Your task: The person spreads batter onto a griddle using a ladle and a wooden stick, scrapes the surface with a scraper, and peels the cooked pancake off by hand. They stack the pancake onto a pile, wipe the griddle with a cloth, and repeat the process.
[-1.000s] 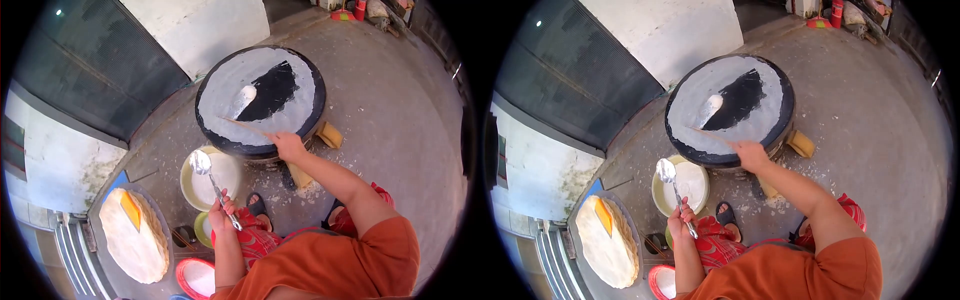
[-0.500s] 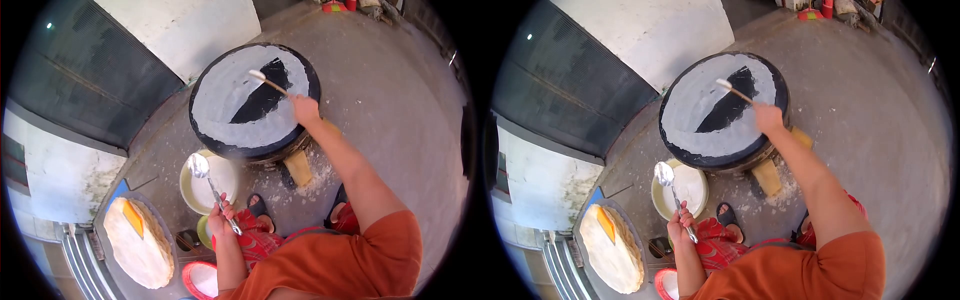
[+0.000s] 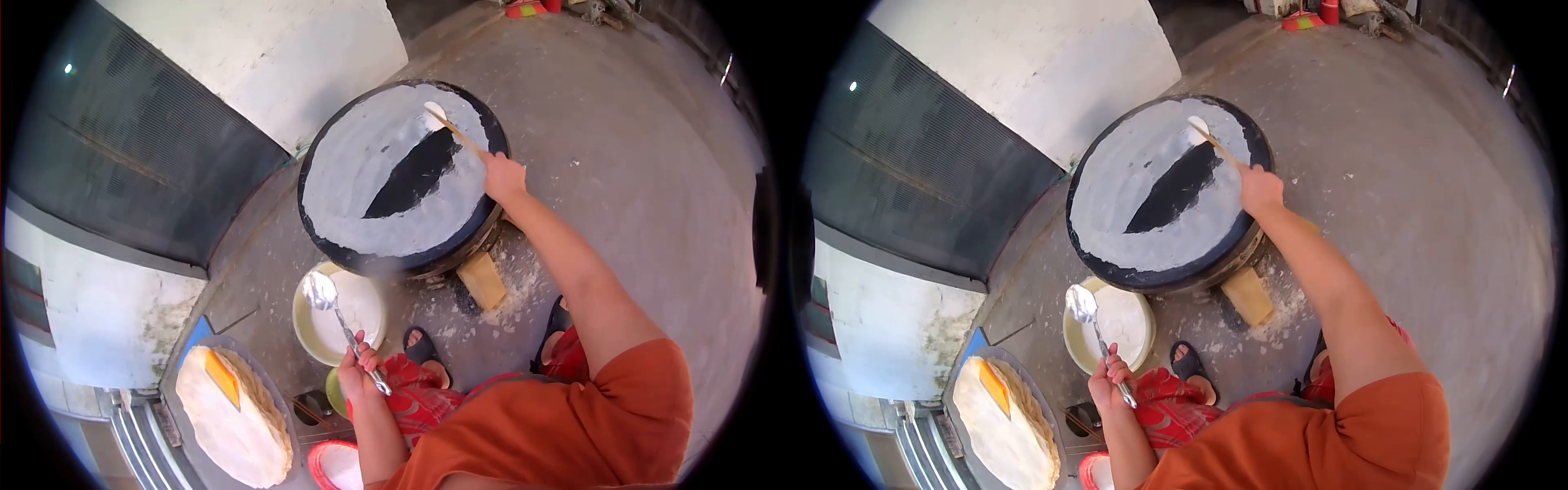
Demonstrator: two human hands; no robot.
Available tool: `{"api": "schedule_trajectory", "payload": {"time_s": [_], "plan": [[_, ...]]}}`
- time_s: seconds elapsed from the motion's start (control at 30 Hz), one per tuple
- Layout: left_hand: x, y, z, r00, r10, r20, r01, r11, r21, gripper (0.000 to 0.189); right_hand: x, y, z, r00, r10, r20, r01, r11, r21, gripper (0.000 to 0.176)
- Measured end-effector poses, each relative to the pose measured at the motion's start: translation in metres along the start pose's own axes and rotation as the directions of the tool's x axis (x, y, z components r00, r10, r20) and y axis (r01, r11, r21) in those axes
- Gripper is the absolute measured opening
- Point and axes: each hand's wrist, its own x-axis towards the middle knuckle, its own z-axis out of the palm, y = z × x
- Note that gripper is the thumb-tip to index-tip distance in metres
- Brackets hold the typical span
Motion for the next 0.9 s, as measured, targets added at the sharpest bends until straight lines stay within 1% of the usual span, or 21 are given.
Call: {"api": "schedule_trajectory", "payload": {"time_s": [0.07,0.1,0.17,0.2,0.23,0.27,0.3,0.33,0.37,0.4,0.47,0.5,0.57,0.6,0.63,0.67,0.7,0.73,0.8,0.83,0.9], "plan": [[0.001,0.0,0.001,0.999,0.033,-0.019,-0.033,0.999,-0.014,0.031,-0.008,-0.003,0.006,0.982,0.154,0.108,-0.173,0.964,0.203,0.027],[0.0,0.0,0.001,0.999,0.035,-0.013,-0.036,0.999,-0.016,0.031,-0.004,0.0,0.011,0.983,0.15,0.103,-0.169,0.964,0.205,0.027],[0.001,-0.001,0.0,0.997,0.07,-0.014,-0.07,0.997,0.024,0.031,0.005,0.018,0.026,0.998,0.067,0.019,-0.068,0.864,0.499,0.029],[0.0,-0.001,0.001,0.997,0.072,-0.016,-0.071,0.997,0.029,0.031,0.016,0.031,0.035,0.997,0.07,0.022,-0.072,0.862,0.502,0.029],[-0.001,-0.002,0.002,0.997,0.069,-0.025,-0.068,0.997,0.032,0.031,0.037,0.046,0.044,0.995,0.096,-0.018,-0.077,0.884,0.462,0.027],[-0.001,-0.003,0.004,0.997,0.065,-0.034,-0.064,0.997,0.034,0.031,0.05,0.056,0.048,0.991,0.119,-0.06,-0.083,0.905,0.418,0.026],[-0.001,-0.003,0.003,0.997,0.064,-0.035,-0.062,0.997,0.04,0.031,0.052,0.057,0.044,0.99,0.125,-0.059,-0.089,0.903,0.42,0.026],[0.0,-0.002,0.002,0.998,0.051,-0.036,-0.05,0.998,0.023,0.031,0.055,0.058,0.038,0.995,0.057,0.076,-0.084,0.897,0.433,0.025],[0.001,-0.002,0.002,0.999,0.04,-0.036,-0.039,0.999,0.004,0.031,0.056,0.059,0.031,0.978,-0.017,0.206,-0.079,0.891,0.447,0.025],[0.003,-0.001,0.002,0.999,0.04,-0.034,-0.04,0.999,0.004,0.031,0.053,0.059,0.019,0.979,-0.017,0.205,-0.078,0.891,0.448,0.025],[0.004,-0.001,-0.001,0.999,0.04,-0.017,-0.04,0.999,0.001,0.032,0.04,0.062,-0.003,0.889,-0.028,0.457,-0.259,0.793,0.552,0.027],[0.003,-0.001,0.0,0.999,0.039,-0.017,-0.039,0.999,0.001,0.032,0.037,0.069,-0.006,0.889,-0.027,0.457,-0.259,0.794,0.551,0.027],[0.001,-0.003,0.003,0.998,0.06,-0.014,-0.059,0.998,0.027,0.032,0.03,0.087,-0.008,0.89,0.088,0.448,-0.388,0.664,0.64,0.029],[0.001,-0.004,0.002,0.998,0.054,-0.016,-0.054,0.998,0.026,0.032,0.031,0.089,0.008,0.889,0.092,0.449,-0.39,0.666,0.636,0.029],[0.003,-0.004,0.001,0.999,0.051,-0.011,-0.051,0.998,0.022,0.032,0.035,0.088,0.039,0.942,0.124,0.313,-0.295,0.751,0.591,0.028],[0.004,-0.003,0.0,0.999,0.05,-0.006,-0.049,0.999,0.021,0.032,0.037,0.086,0.056,0.976,0.137,0.169,-0.207,0.825,0.526,0.028],[0.004,-0.002,0.0,0.999,0.05,-0.006,-0.049,0.999,0.021,0.032,0.023,0.054,0.032,0.92,0.157,0.36,-0.354,0.728,0.587,0.028],[0.003,-0.002,0.0,1.0,0.02,0.009,-0.02,1.0,0.002,0.032,0.015,0.038,0.033,0.97,0.028,0.24,-0.15,0.847,0.511,0.027],[0.002,0.0,-0.001,1.0,-0.006,0.024,0.007,1.0,-0.02,0.033,0.004,0.02,0.018,0.974,-0.06,0.217,-0.05,0.882,0.468,0.027],[0.002,0.0,-0.002,1.0,-0.009,0.026,0.009,1.0,-0.012,0.033,0.001,0.021,0.006,0.974,-0.064,0.217,-0.046,0.883,0.467,0.027],[0.003,0.002,-0.005,0.999,-0.009,0.037,0.009,1.0,0.01,0.033,-0.005,0.031,-0.015,0.903,-0.186,0.388,-0.06,0.838,0.542,0.027]]}}
